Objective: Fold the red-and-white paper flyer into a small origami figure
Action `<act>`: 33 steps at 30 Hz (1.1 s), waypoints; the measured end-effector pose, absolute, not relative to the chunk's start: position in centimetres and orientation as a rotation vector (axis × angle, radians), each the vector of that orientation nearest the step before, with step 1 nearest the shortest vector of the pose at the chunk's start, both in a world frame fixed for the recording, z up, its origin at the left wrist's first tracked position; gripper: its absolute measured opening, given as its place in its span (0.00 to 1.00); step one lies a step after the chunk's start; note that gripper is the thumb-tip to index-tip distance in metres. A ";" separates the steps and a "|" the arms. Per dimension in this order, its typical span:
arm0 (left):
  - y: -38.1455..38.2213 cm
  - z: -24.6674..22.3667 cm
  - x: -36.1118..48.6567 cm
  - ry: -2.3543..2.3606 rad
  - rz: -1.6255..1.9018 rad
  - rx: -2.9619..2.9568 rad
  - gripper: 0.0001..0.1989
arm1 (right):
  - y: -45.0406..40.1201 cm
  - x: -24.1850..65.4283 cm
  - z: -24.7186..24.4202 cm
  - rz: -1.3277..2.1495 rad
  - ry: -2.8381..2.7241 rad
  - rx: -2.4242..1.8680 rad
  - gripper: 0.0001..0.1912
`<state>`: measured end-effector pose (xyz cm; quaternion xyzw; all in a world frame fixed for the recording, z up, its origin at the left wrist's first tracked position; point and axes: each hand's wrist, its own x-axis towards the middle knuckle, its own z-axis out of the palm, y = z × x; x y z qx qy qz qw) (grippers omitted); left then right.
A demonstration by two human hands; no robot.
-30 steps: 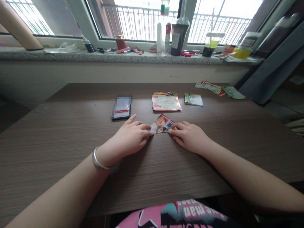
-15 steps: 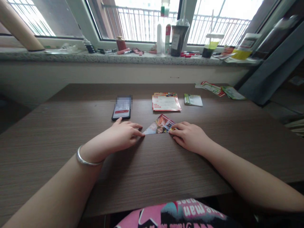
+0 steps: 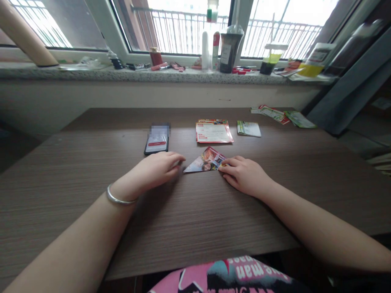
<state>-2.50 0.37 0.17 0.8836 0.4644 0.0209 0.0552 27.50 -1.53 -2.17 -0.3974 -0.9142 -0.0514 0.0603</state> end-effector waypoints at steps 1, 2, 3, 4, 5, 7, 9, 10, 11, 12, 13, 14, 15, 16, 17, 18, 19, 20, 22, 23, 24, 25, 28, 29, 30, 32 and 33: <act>0.1 -0.1 -2.0 1.312 0.134 2.746 0.20 | -1.5 27.4 -2.2 -0.158 -2.762 -1.195 0.17; -0.2 -0.4 -1.4 1.221 0.172 2.805 0.22 | -1.5 27.3 -2.2 -0.162 -2.757 -1.189 0.17; -0.5 -0.7 -1.0 1.130 0.198 2.863 0.22 | -1.5 27.3 -2.1 -0.166 -2.751 -1.186 0.18; -0.8 -0.9 -0.6 1.059 0.207 2.910 0.21 | -1.5 27.2 -2.1 -0.169 -2.747 -1.182 0.18; -0.9 -1.2 -0.3 1.011 0.208 2.944 0.21 | -1.4 27.1 -2.0 -0.169 -2.745 -1.175 0.18; -1.2 -1.5 0.0 1.011 0.219 2.984 0.21 | -1.4 27.0 -1.9 -0.165 -2.747 -1.159 0.18; -1.2 -1.5 0.1 1.041 0.199 3.014 0.21 | -1.3 27.0 -1.9 -0.160 -2.756 -1.150 0.18; -1.2 -1.4 0.1 1.061 0.186 3.023 0.20 | -1.2 27.0 -1.8 -0.159 -2.761 -1.152 0.17; -1.2 -1.3 0.1 1.084 0.176 3.028 0.19 | -1.2 27.1 -1.8 -0.158 -2.764 -1.163 0.17; -1.2 -1.2 0.1 1.110 0.168 3.027 0.18 | -1.1 27.2 -1.7 -0.158 -2.764 -1.183 0.17; -1.2 -1.0 0.1 1.141 0.161 3.024 0.17 | -1.1 27.4 -1.6 -0.159 -2.761 -1.212 0.17; -1.2 -0.9 0.1 1.173 0.149 3.021 0.16 | -1.0 27.5 -1.6 -0.160 -2.754 -1.252 0.17; -1.2 -0.8 0.1 1.203 0.127 3.020 0.16 | -1.0 27.8 -1.5 -0.161 -2.744 -1.300 0.17; -1.2 -0.6 0.1 1.230 0.092 3.020 0.16 | -0.9 28.0 -1.4 -0.161 -2.732 -1.355 0.17; -1.2 -0.5 0.1 1.259 0.052 3.019 0.16 | -0.9 28.3 -1.3 -0.158 -2.720 -1.410 0.18; -1.2 -0.4 0.1 1.286 0.006 3.014 0.16 | -0.8 28.5 -1.2 -0.154 -2.706 -1.465 0.18; -1.2 -0.3 0.1 1.315 -0.030 3.006 0.17 | -0.7 28.8 -1.1 -0.153 -2.692 -1.518 0.19; -1.2 -0.2 0.0 1.339 -0.060 2.993 0.17 | -0.6 29.0 -1.1 -0.158 -2.682 -1.565 0.19; -1.2 0.0 0.0 1.387 -0.085 2.962 0.18 | -0.6 29.2 -1.0 -0.179 -2.665 -1.635 0.20; -1.3 0.0 0.0 1.413 -0.090 2.945 0.19 | -0.5 29.3 -1.0 -0.196 -2.655 -1.666 0.21; -1.3 0.0 0.0 1.444 -0.096 2.927 0.19 | -0.5 29.3 -1.0 -0.215 -2.641 -1.694 0.21; -1.3 0.0 -0.1 1.479 -0.103 2.909 0.19 | -0.5 29.3 -1.0 -0.233 -2.626 -1.719 0.21; -1.2 -0.1 -0.3 1.563 -0.113 2.862 0.21 | -0.6 29.3 -1.1 -0.256 -2.603 -1.752 0.22; -1.2 -0.2 -0.3 1.573 -0.110 2.854 0.22 | -0.6 29.3 -1.2 -0.255 -2.604 -1.747 0.22; -1.2 -0.3 -0.4 1.578 -0.104 2.848 0.22 | -0.6 29.3 -1.2 -0.252 -2.604 -1.740 0.21; -1.1 -0.3 -0.4 1.590 -0.081 2.845 0.23 | -0.6 29.3 -1.1 -0.254 -2.595 -1.734 0.21; -1.2 -0.3 -0.4 1.600 -0.070 2.845 0.23 | -0.6 29.2 -1.1 -0.260 -2.588 -1.737 0.21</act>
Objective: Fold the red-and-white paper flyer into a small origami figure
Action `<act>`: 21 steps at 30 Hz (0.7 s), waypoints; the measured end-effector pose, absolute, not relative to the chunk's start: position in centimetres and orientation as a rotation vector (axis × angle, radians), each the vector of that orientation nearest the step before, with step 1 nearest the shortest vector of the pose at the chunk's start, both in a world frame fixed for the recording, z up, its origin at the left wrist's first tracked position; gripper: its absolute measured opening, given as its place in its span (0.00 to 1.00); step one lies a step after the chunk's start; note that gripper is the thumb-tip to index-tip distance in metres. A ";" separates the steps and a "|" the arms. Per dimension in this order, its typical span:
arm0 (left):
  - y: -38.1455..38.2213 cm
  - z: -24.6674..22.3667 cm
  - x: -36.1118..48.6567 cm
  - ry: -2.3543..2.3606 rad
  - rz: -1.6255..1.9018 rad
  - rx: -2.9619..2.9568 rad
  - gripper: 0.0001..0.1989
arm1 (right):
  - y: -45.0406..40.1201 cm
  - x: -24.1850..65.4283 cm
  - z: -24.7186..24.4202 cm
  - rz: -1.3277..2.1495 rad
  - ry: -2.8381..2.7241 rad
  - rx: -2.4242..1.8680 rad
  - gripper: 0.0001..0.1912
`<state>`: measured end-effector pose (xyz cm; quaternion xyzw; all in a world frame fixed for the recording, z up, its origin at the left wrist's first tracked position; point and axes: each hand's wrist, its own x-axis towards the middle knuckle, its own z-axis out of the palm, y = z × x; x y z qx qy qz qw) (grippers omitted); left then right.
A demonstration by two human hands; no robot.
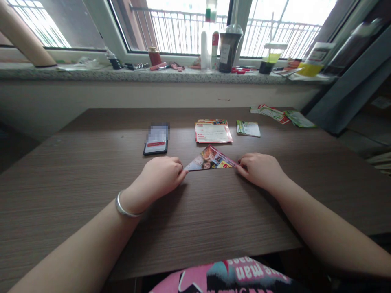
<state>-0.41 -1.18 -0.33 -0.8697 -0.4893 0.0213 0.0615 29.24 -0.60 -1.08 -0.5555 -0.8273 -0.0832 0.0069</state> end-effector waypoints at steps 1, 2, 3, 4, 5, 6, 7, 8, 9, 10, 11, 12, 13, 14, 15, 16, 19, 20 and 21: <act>-1.2 -0.3 -0.4 -1.488 0.054 -2.618 0.22 | -0.6 29.2 -1.1 -0.268 -2.578 -1.746 0.21; -1.3 -0.2 -0.4 -1.502 0.047 -2.602 0.22 | -0.6 29.2 -1.0 -0.276 -2.567 -1.757 0.21; -1.4 -0.2 -0.3 -1.522 0.039 -2.585 0.22 | -0.6 29.1 -1.1 -0.280 -2.551 -1.773 0.21; -1.4 -0.2 -0.3 -1.546 0.025 -2.570 0.21 | -0.6 29.1 -1.1 -0.278 -2.530 -1.790 0.21; -1.5 -0.2 -0.3 -1.573 -0.001 -2.562 0.20 | -0.6 29.1 -1.2 -0.268 -2.508 -1.800 0.20; -1.5 -0.3 -0.3 -1.594 -0.039 -2.566 0.19 | -0.5 29.1 -1.3 -0.252 -2.494 -1.793 0.18; -1.4 -0.5 -0.3 -1.605 -0.087 -2.580 0.18 | -0.4 29.1 -1.5 -0.231 -2.494 -1.767 0.18; -1.3 -0.7 -0.3 -1.605 -0.141 -2.605 0.18 | -0.3 29.1 -1.7 -0.205 -2.506 -1.722 0.18; -1.2 -1.0 -0.3 -1.586 -0.187 -2.639 0.19 | -0.2 29.1 -1.8 -0.178 -2.530 -1.660 0.18; -1.0 -1.4 -0.3 -1.566 -0.221 -2.661 0.20 | -0.1 29.1 -2.0 -0.147 -2.554 -1.598 0.19; -0.8 -1.7 -0.3 -1.539 -0.242 -2.682 0.21 | 0.1 29.1 -2.1 -0.115 -2.567 -1.548 0.20; -0.6 -2.0 -0.3 -1.521 -0.252 -2.692 0.22 | 0.2 29.2 -2.2 -0.081 -2.576 -1.506 0.21; -0.5 -2.3 -0.3 -1.503 -0.266 -2.700 0.23 | 0.3 29.2 -2.3 -0.050 -2.580 -1.470 0.22; -0.3 -2.5 -0.3 -1.496 -0.280 -2.707 0.23 | 0.4 29.2 -2.4 -0.021 -2.581 -1.438 0.21; -0.2 -2.6 -0.3 -1.492 -0.289 -2.711 0.23 | 0.5 29.3 -2.4 0.005 -2.582 -1.408 0.21; -0.2 -2.7 -0.3 -1.492 -0.297 -2.715 0.23 | 0.6 29.3 -2.5 0.029 -2.579 -1.382 0.20; -0.2 -2.6 -0.3 -1.499 -0.317 -2.725 0.21 | 0.7 29.5 -2.7 0.089 -2.556 -1.332 0.18; -0.3 -2.5 -0.3 -1.502 -0.327 -2.730 0.21 | 0.7 29.5 -2.8 0.108 -2.545 -1.321 0.18; -0.3 -2.5 -0.3 -1.506 -0.340 -2.735 0.20 | 0.7 29.5 -2.8 0.126 -2.530 -1.309 0.18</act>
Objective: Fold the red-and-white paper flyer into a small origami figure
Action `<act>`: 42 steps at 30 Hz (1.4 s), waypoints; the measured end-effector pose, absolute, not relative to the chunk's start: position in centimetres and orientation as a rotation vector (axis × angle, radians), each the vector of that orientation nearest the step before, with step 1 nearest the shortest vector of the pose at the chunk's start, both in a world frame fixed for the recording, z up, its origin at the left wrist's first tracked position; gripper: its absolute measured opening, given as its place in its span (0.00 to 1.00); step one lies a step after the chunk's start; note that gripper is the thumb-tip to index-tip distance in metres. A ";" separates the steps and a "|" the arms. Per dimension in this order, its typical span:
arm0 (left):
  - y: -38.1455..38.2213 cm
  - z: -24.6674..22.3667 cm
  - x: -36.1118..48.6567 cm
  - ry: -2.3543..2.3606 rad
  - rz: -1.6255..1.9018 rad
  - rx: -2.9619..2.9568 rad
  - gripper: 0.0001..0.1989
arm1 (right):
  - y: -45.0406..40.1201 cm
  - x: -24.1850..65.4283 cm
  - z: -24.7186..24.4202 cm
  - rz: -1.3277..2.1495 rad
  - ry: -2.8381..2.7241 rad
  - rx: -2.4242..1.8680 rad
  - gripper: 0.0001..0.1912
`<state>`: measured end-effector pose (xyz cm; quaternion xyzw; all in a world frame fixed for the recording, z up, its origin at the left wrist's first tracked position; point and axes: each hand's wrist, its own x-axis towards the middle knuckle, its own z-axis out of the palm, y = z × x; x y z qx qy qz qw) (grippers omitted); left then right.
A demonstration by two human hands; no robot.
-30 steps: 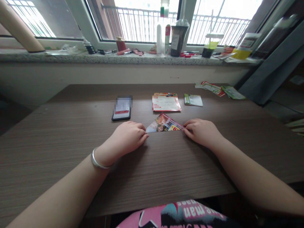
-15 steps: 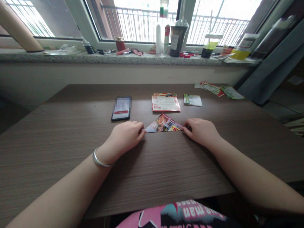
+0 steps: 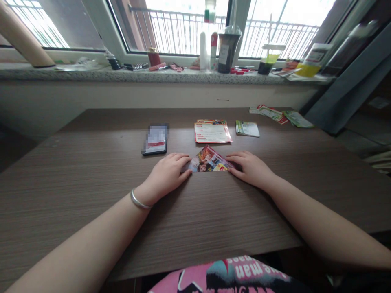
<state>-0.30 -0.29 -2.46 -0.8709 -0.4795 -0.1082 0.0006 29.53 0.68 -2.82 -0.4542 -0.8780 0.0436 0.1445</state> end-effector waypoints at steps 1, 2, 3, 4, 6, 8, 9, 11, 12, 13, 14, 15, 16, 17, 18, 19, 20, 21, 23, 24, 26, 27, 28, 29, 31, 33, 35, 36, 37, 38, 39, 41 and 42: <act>-0.3 -2.4 -0.3 -1.512 -0.353 -2.741 0.20 | 0.7 29.6 -2.9 0.143 -2.516 -1.296 0.17; -0.3 -2.4 -0.3 -1.519 -0.367 -2.748 0.19 | 0.7 29.6 -2.9 0.162 -2.502 -1.283 0.17; -0.3 -2.4 -0.3 -1.527 -0.382 -2.754 0.19 | 0.7 29.6 -2.9 0.182 -2.488 -1.271 0.17; -0.3 -2.4 -0.4 -1.534 -0.397 -2.760 0.19 | 0.6 29.6 -2.9 0.202 -2.473 -1.261 0.17; -0.3 -2.4 -0.4 -1.536 -0.414 -2.773 0.18 | 0.6 29.6 -2.9 0.243 -2.435 -1.246 0.16; -0.2 -2.4 -0.4 -1.527 -0.422 -2.785 0.18 | 0.5 29.5 -2.9 0.296 -2.389 -1.222 0.13; -0.2 -2.4 -0.4 -1.523 -0.424 -2.789 0.18 | 0.5 29.5 -2.8 0.326 -2.362 -1.204 0.11; -0.2 -2.4 -0.4 -1.518 -0.436 -2.795 0.18 | 0.3 29.4 -2.6 0.390 -2.310 -1.155 0.08; -0.2 -2.4 -0.4 -1.515 -0.444 -2.800 0.18 | 0.2 29.3 -2.6 0.416 -2.287 -1.130 0.06; -0.2 -2.4 -0.4 -1.512 -0.451 -2.806 0.18 | 0.1 29.2 -2.5 0.436 -2.267 -1.106 0.04; -0.2 -2.4 -0.4 -1.509 -0.455 -2.814 0.18 | 0.0 29.1 -2.4 0.450 -2.251 -1.086 0.03; -0.2 -2.4 -0.5 -1.505 -0.462 -2.821 0.18 | -0.1 29.0 -2.3 0.461 -2.242 -1.067 0.01; -0.2 -2.4 -0.5 -1.503 -0.470 -2.825 0.18 | -0.2 28.9 -2.2 0.471 -2.237 -1.048 0.00; -0.1 -2.5 -0.5 -1.504 -0.477 -2.828 0.18 | -0.3 28.8 -2.2 0.485 -2.234 -1.030 0.01; -0.1 -2.5 -0.5 -1.508 -0.487 -2.831 0.17 | -0.4 28.8 -2.2 0.502 -2.231 -1.014 0.02; -0.1 -2.5 -0.5 -1.514 -0.497 -2.834 0.17 | -0.4 28.8 -2.1 0.517 -2.228 -1.002 0.03; -0.2 -2.5 -0.5 -1.518 -0.507 -2.841 0.17 | -0.5 28.8 -2.1 0.528 -2.228 -0.994 0.04; -0.2 -2.5 -0.5 -1.522 -0.525 -2.845 0.17 | -0.5 28.8 -2.1 0.535 -2.229 -0.992 0.04; -0.3 -2.4 -0.5 -1.516 -0.589 -2.834 0.18 | -0.7 28.8 -2.0 0.518 -2.251 -1.020 0.04; -0.4 -2.3 -0.4 -1.503 -0.629 -2.825 0.19 | -0.7 28.8 -2.0 0.493 -2.275 -1.050 0.04; -0.5 -2.2 -0.3 -1.464 -0.701 -2.814 0.20 | -0.9 28.8 -1.8 0.416 -2.333 -1.123 0.03; -0.5 -2.1 -0.3 -1.444 -0.729 -2.816 0.20 | -1.0 28.8 -1.7 0.365 -2.365 -1.156 0.03; -0.6 -2.0 -0.2 -1.424 -0.753 -2.823 0.19 | -1.0 28.7 -1.7 0.315 -2.396 -1.179 0.04; -0.6 -1.9 -0.2 -1.405 -0.775 -2.831 0.19 | -1.1 28.7 -1.6 0.264 -2.423 -1.188 0.04; -0.6 -1.7 0.0 -1.371 -0.814 -2.841 0.18 | -1.1 28.6 -1.5 0.162 -2.473 -1.164 0.05; -0.6 -1.4 0.1 -1.334 -0.826 -2.860 0.17 | -1.2 28.5 -1.4 0.057 -2.526 -1.091 0.05; -0.8 -1.2 0.1 -1.277 -0.814 -2.908 0.16 | -1.2 28.5 -1.3 -0.023 -2.585 -1.011 0.06; -0.8 -1.1 0.1 -1.234 -0.800 -2.946 0.16 | -1.2 28.5 -1.3 -0.039 -2.615 -0.985 0.06; -0.9 -1.0 0.0 -1.185 -0.780 -2.983 0.16 | -1.2 28.4 -1.3 -0.042 -2.638 -0.971 0.06; -1.0 -0.9 0.0 -1.137 -0.753 -3.013 0.17 | -1.2 28.4 -1.2 -0.033 -2.658 -0.967 0.06; -1.1 -0.9 -0.1 -1.094 -0.715 -3.035 0.16 | -1.2 28.3 -1.2 -0.019 -2.672 -0.968 0.06; -1.3 -0.7 -0.1 -1.044 -0.629 -3.056 0.16 | -1.2 28.2 -1.1 0.010 -2.682 -0.981 0.06; -1.3 -0.7 -0.1 -1.032 -0.590 -3.064 0.16 | -1.2 28.2 -1.0 0.021 -2.680 -0.987 0.06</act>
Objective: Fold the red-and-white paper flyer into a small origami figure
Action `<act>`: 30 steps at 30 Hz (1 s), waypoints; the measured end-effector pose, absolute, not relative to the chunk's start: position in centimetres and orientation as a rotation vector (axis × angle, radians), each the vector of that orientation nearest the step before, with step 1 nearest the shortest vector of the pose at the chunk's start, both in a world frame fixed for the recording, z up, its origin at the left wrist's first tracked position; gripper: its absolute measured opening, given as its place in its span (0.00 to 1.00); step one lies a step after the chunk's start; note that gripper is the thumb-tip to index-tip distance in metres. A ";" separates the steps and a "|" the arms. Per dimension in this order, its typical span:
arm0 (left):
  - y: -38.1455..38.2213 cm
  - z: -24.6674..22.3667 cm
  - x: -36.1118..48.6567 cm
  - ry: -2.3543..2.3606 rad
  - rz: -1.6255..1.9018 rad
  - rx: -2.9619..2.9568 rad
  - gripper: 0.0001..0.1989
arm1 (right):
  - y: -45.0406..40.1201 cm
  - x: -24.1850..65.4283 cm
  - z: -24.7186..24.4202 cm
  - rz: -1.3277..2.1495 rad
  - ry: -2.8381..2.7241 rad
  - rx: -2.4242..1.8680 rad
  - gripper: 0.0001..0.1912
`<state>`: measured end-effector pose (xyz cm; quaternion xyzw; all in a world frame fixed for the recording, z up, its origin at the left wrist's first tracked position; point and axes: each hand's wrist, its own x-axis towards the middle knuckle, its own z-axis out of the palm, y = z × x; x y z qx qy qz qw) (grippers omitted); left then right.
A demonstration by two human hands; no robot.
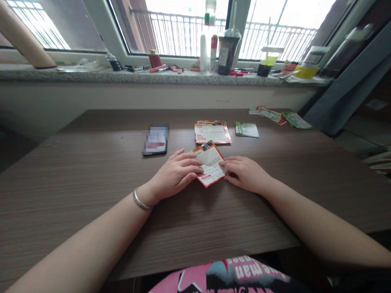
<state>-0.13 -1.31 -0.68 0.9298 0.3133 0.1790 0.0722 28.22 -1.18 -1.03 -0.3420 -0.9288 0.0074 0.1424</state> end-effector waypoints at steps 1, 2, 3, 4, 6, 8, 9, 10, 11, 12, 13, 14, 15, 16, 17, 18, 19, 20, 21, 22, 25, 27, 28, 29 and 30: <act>-1.3 -0.7 -0.1 0.935 0.510 2.802 0.17 | -1.2 28.2 -1.0 0.035 -2.678 -0.990 0.06; -1.3 -0.7 -0.1 0.930 0.493 2.807 0.16 | -1.1 28.3 -1.0 0.051 -2.676 -0.989 0.06; -1.3 -0.9 0.0 0.929 0.489 2.814 0.16 | -1.1 28.3 -1.1 0.068 -2.674 -0.987 0.06; -1.2 -1.0 0.1 0.932 0.493 2.825 0.15 | -1.1 28.4 -1.1 0.086 -2.673 -0.982 0.05; -1.0 -1.4 0.2 0.921 0.504 2.853 0.14 | -1.0 28.5 -1.2 0.114 -2.671 -0.980 0.05; -0.8 -1.8 0.3 0.883 0.496 2.870 0.13 | -0.9 28.5 -1.3 0.127 -2.667 -0.977 0.05; -0.8 -2.0 0.3 0.868 0.487 2.872 0.13 | -0.8 28.6 -1.4 0.128 -2.667 -0.968 0.05; -0.7 -2.1 0.3 0.862 0.478 2.870 0.12 | -0.8 28.6 -1.4 0.128 -2.668 -0.955 0.05; -0.7 -2.2 0.3 0.867 0.467 2.867 0.13 | -0.7 28.6 -1.5 0.128 -2.667 -0.942 0.05; -0.8 -2.2 0.4 0.881 0.451 2.864 0.13 | -0.6 28.6 -1.5 0.128 -2.667 -0.929 0.05; -0.8 -2.3 0.4 0.898 0.433 2.860 0.14 | -0.6 28.6 -1.5 0.129 -2.668 -0.918 0.05; -0.9 -2.2 0.4 0.911 0.414 2.857 0.14 | -0.5 28.6 -1.6 0.131 -2.669 -0.909 0.04; -0.9 -2.2 0.5 0.917 0.396 2.854 0.15 | -0.5 28.6 -1.6 0.131 -2.671 -0.898 0.04; -1.0 -2.1 0.5 0.917 0.382 2.851 0.16 | -0.5 28.5 -1.6 0.131 -2.672 -0.884 0.04; -1.1 -2.0 0.5 0.915 0.372 2.847 0.16 | -0.5 28.5 -1.7 0.132 -2.673 -0.865 0.03; -1.2 -1.9 0.5 0.913 0.366 2.842 0.17 | -0.5 28.5 -1.7 0.132 -2.673 -0.850 0.03; -1.3 -1.7 0.6 0.913 0.361 2.837 0.17 | -0.5 28.5 -1.7 0.132 -2.673 -0.837 0.04; -1.4 -1.6 0.6 0.914 0.356 2.830 0.17 | -0.5 28.5 -1.7 0.130 -2.674 -0.829 0.04; -1.5 -1.5 0.6 0.913 0.350 2.824 0.18 | -0.5 28.5 -1.7 0.126 -2.677 -0.824 0.04; -1.6 -1.5 0.6 0.915 0.342 2.816 0.18 | -0.6 28.4 -1.7 0.122 -2.681 -0.821 0.05; -1.8 -1.4 0.6 0.925 0.335 2.789 0.16 | -0.7 28.3 -1.8 0.126 -2.679 -0.820 0.06; -1.9 -1.3 0.5 0.925 0.337 2.769 0.13 | -0.8 28.1 -1.8 0.156 -2.659 -0.838 0.07; -1.9 -1.1 0.5 0.924 0.335 2.757 0.12 | -0.9 28.0 -1.8 0.180 -2.644 -0.851 0.07; -2.0 -1.0 0.4 0.923 0.328 2.745 0.11 | -0.9 27.9 -1.9 0.207 -2.626 -0.866 0.07; -2.0 -0.7 0.4 0.923 0.315 2.736 0.11 | -0.9 27.8 -1.9 0.236 -2.607 -0.881 0.07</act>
